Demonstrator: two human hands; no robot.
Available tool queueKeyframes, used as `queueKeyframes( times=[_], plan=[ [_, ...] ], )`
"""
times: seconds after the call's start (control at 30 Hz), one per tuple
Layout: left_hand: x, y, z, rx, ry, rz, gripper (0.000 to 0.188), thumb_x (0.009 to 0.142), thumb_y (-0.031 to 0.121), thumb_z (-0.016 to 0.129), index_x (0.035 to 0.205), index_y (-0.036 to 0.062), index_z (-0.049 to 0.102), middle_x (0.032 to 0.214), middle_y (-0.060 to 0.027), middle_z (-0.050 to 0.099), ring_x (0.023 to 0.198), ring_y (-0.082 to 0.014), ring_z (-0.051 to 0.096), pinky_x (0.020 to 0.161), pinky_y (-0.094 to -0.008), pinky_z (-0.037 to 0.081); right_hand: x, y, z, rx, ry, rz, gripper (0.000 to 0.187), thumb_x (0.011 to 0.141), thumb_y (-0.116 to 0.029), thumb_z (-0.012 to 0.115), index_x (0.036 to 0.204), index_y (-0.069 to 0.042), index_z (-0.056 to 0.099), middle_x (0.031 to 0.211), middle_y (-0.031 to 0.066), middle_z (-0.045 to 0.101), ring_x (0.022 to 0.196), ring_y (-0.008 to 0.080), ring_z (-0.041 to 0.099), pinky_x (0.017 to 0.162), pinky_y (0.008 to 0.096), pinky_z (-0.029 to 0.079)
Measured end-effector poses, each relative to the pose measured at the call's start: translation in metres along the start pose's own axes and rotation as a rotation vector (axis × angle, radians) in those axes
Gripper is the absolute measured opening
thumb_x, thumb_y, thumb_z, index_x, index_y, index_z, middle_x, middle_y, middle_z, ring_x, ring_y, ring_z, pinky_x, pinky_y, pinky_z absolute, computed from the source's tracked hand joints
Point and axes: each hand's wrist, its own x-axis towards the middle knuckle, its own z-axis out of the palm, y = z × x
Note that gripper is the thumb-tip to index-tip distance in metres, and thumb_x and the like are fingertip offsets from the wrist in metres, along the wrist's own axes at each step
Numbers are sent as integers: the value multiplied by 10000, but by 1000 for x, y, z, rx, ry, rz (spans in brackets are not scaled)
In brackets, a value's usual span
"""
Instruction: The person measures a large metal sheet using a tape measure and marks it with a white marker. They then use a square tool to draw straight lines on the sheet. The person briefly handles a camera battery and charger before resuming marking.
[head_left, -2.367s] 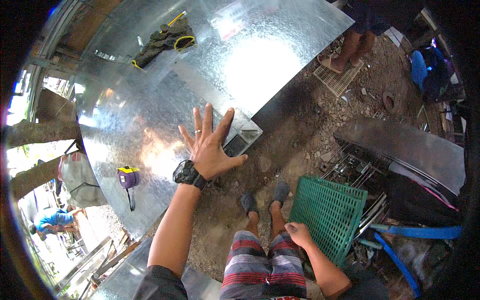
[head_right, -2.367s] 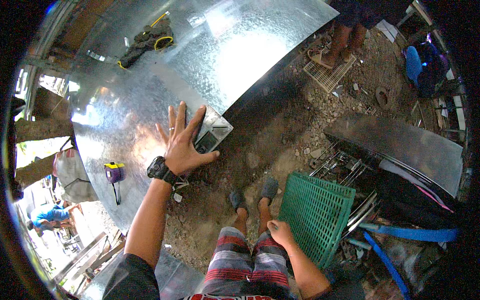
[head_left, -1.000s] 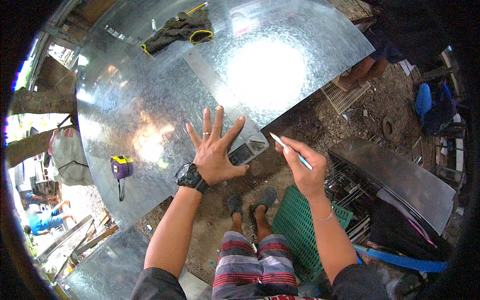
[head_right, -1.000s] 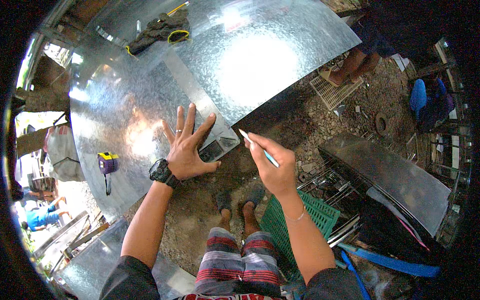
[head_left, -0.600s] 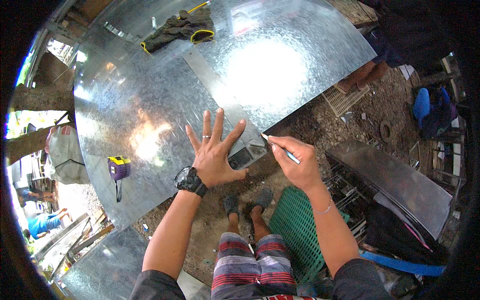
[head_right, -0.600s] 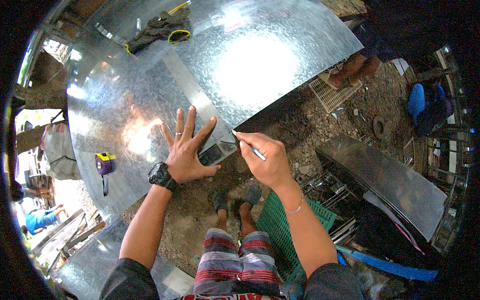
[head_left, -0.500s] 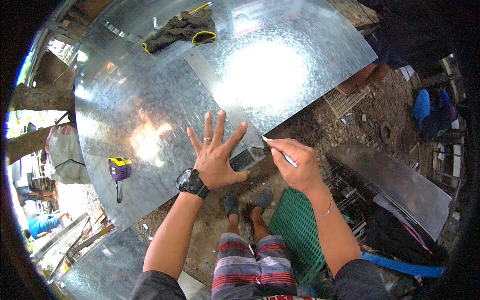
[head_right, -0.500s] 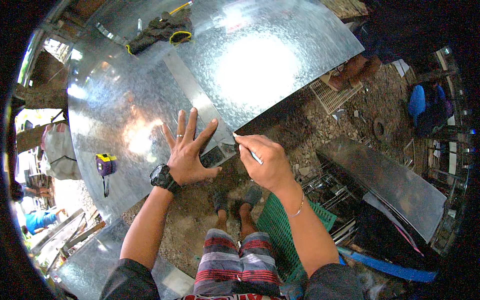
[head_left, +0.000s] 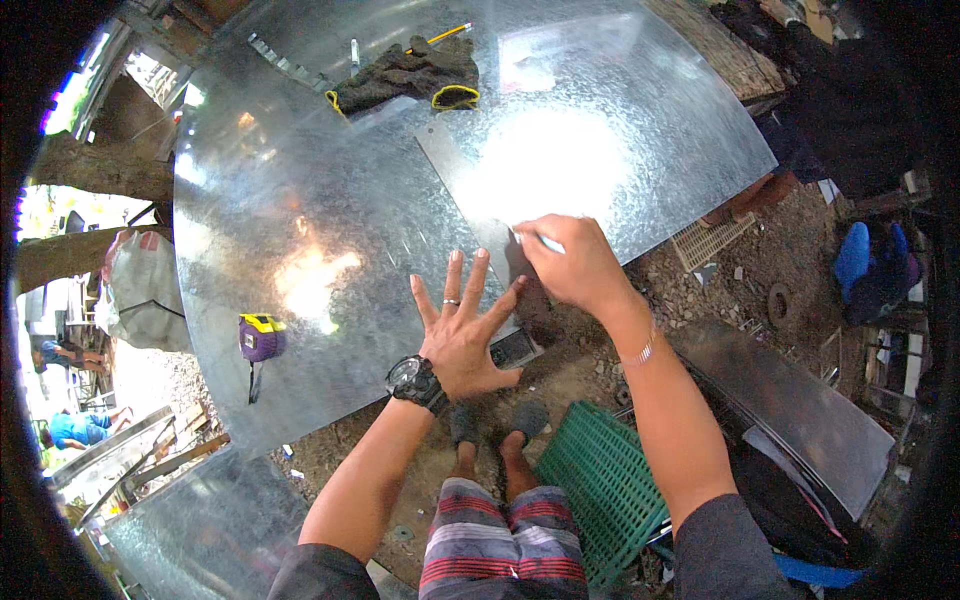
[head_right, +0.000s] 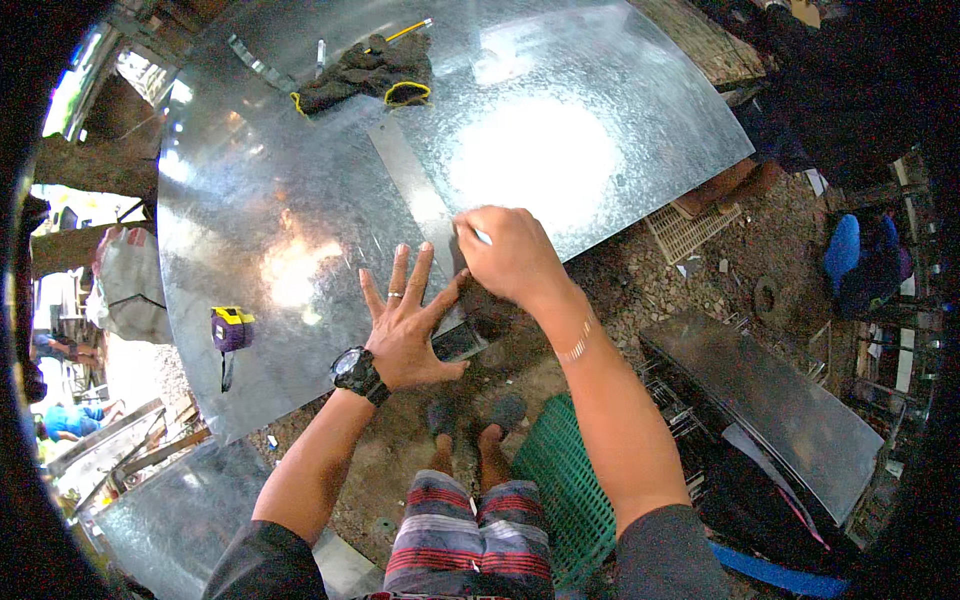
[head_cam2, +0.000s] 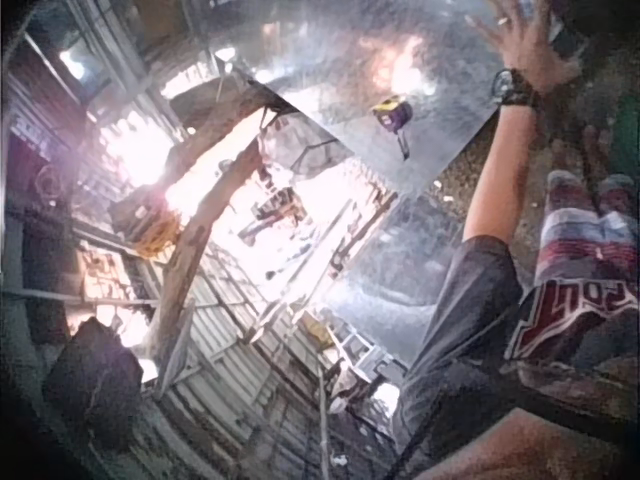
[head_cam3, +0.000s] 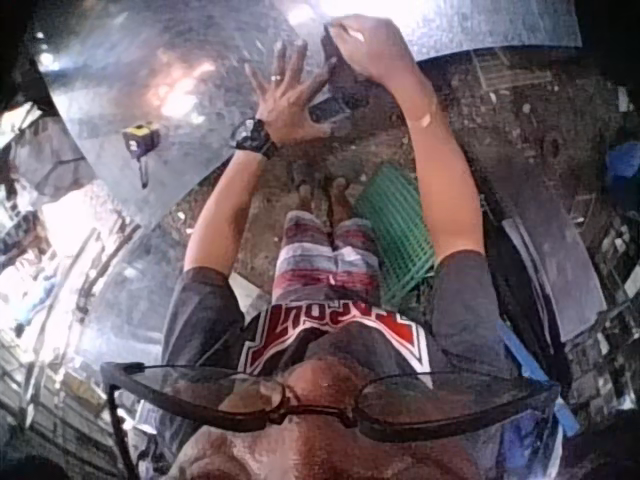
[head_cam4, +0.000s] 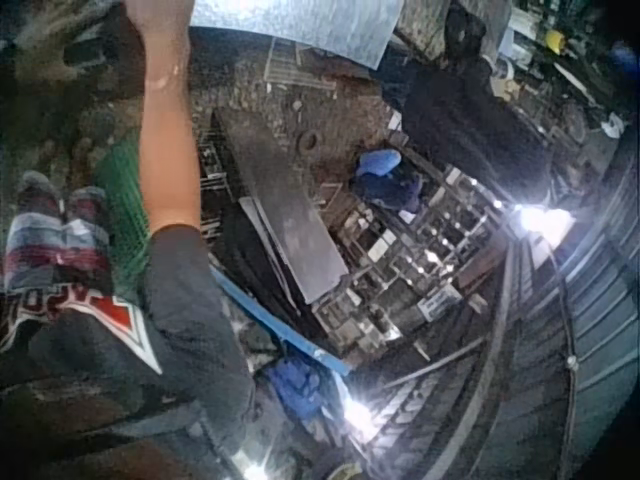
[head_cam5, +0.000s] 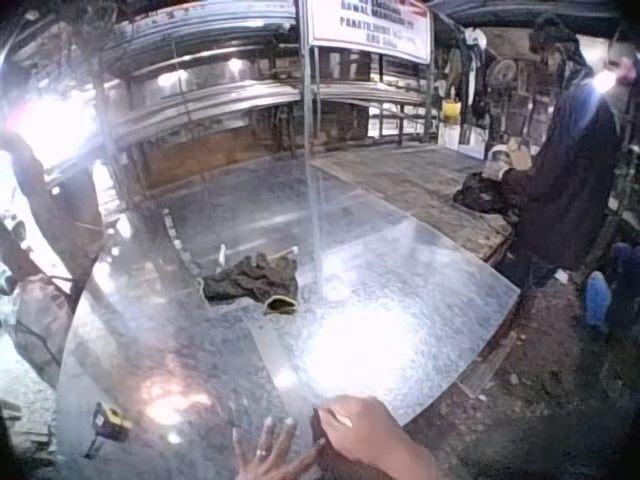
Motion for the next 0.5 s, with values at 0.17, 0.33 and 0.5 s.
queueKeyframes(
  times=[0.17, 0.33, 0.5],
  plan=[
    [1, 7, -8, 22, -16, -10, 1262, 538, 578, 908, 1655, 379, 356, 1780, -181, 59, 1631, -455, -45, 1164, -827, -94, 62, -6, 2, -36, -154, 137, 274, 957, -212, 633, 1012, 15, 774, 934, 267, 736, 861, 451, 722, 781, 474, 573],
    [-1, 2, -4, -10, 1, -18, 1264, 528, 567, 918, 1651, 389, 366, 1781, -179, 68, 1632, -457, -20, 1174, -817, -90, -6, -11, -22, -174, -253, 126, 241, 949, -186, 629, 920, 30, 733, 865, 284, 685, 828, 482, 677, 726, 478, 543],
    [-5, 6, -7, -11, 18, -14, 1278, 528, 550, 927, 1656, 407, 345, 1781, -181, 59, 1632, -458, -6, 1174, -821, -84, -150, -21, -59, -129, -426, 402, 245, 927, -224, 658, 924, -2, 761, 940, 277, 725, 884, 467, 716, 791, 494, 578]
  ],
)
